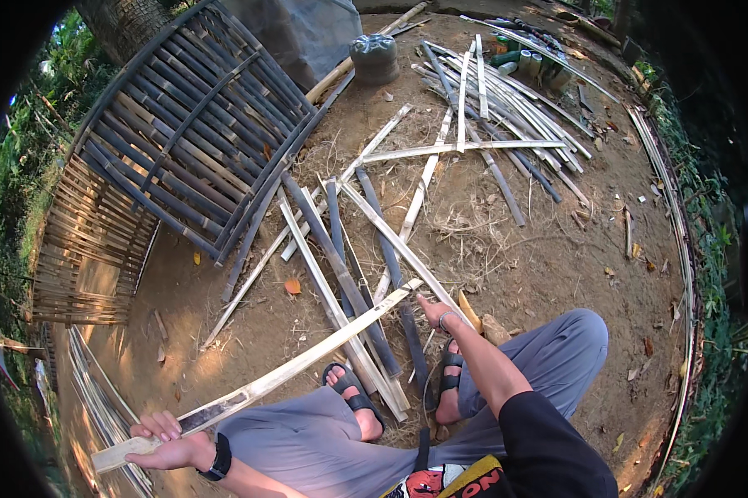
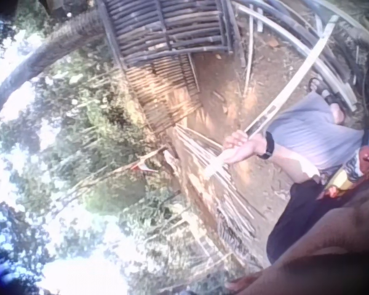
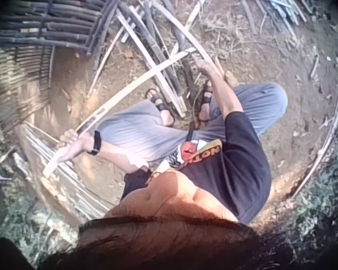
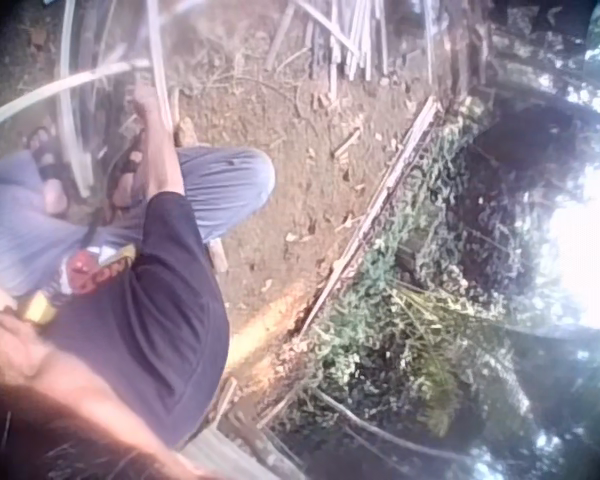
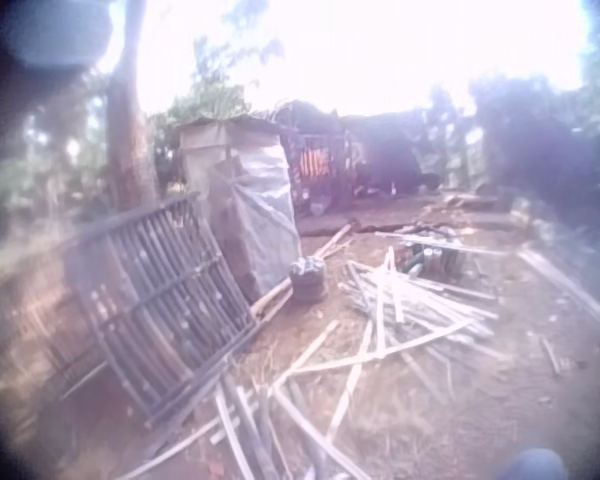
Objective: The person uses a knife to shave and smooth the surface of a long bamboo strip by hand while sitting on the ground.
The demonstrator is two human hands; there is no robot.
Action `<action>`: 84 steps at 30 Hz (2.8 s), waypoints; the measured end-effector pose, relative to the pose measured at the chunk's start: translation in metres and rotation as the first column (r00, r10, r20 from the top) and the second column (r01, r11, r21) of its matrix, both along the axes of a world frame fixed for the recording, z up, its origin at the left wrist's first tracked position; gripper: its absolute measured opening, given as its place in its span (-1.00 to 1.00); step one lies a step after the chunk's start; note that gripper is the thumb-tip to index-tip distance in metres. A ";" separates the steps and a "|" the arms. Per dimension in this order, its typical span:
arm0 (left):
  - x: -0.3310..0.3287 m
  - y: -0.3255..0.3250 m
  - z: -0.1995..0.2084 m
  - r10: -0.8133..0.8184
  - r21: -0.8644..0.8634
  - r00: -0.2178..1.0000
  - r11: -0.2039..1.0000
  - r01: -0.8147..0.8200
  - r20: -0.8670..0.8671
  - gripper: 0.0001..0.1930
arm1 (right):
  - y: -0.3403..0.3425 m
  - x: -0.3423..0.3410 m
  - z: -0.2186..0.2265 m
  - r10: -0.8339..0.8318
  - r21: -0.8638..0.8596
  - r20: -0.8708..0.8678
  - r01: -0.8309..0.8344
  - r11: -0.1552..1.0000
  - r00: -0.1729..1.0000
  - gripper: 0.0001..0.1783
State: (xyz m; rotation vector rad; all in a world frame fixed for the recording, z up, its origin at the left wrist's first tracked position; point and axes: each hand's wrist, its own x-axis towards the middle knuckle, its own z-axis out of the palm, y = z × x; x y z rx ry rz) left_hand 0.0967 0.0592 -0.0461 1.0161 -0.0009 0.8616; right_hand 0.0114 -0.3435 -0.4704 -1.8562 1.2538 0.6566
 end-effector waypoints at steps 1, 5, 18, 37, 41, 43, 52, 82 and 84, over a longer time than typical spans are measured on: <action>0.002 -0.004 0.000 -0.016 0.002 1.000 1.000 0.016 0.009 -0.49 | -0.005 0.000 0.001 -0.022 -0.077 0.037 0.025 0.997 0.999 0.01; 0.001 -0.003 0.000 0.013 -0.021 1.000 1.000 -0.013 -0.011 -0.49 | -0.008 -0.004 0.026 -0.081 0.158 -0.013 0.083 0.984 0.997 0.06; -0.051 0.063 0.037 -0.491 0.183 0.742 0.868 0.462 0.456 -0.48 | -0.036 -0.018 0.296 -0.186 0.107 0.725 0.159 0.982 0.663 -0.33; -0.101 0.163 -0.066 -0.207 -0.415 0.912 0.839 0.352 0.354 -0.53 | 0.012 -0.138 0.281 -0.618 0.527 0.769 0.386 0.757 0.162 -0.56; -0.077 0.173 -0.076 -0.280 -0.452 0.898 0.789 0.417 0.339 -0.53 | 0.007 -0.114 0.280 -0.594 0.487 0.794 0.445 0.751 0.133 -0.59; -0.063 0.195 -0.100 -0.394 -0.324 0.837 0.791 0.519 0.381 -0.59 | 0.009 -0.106 0.275 -0.528 0.410 0.841 0.494 0.766 0.120 -0.66; -0.094 0.065 -0.071 0.254 0.285 0.951 0.911 -0.297 0.179 -0.66 | 0.007 -0.119 0.269 -0.453 0.338 0.890 0.585 0.737 0.056 -0.73; -0.111 -0.210 -0.073 -0.257 0.785 0.830 -0.542 0.300 -0.495 -0.40 | -0.016 -0.184 0.288 0.067 -0.485 0.641 0.336 0.808 0.765 -0.59; -0.110 -0.208 -0.073 -0.278 0.785 0.819 -0.543 0.298 -0.503 -0.39 | -0.003 -0.183 0.291 0.149 -0.510 0.624 0.255 0.821 0.767 -0.59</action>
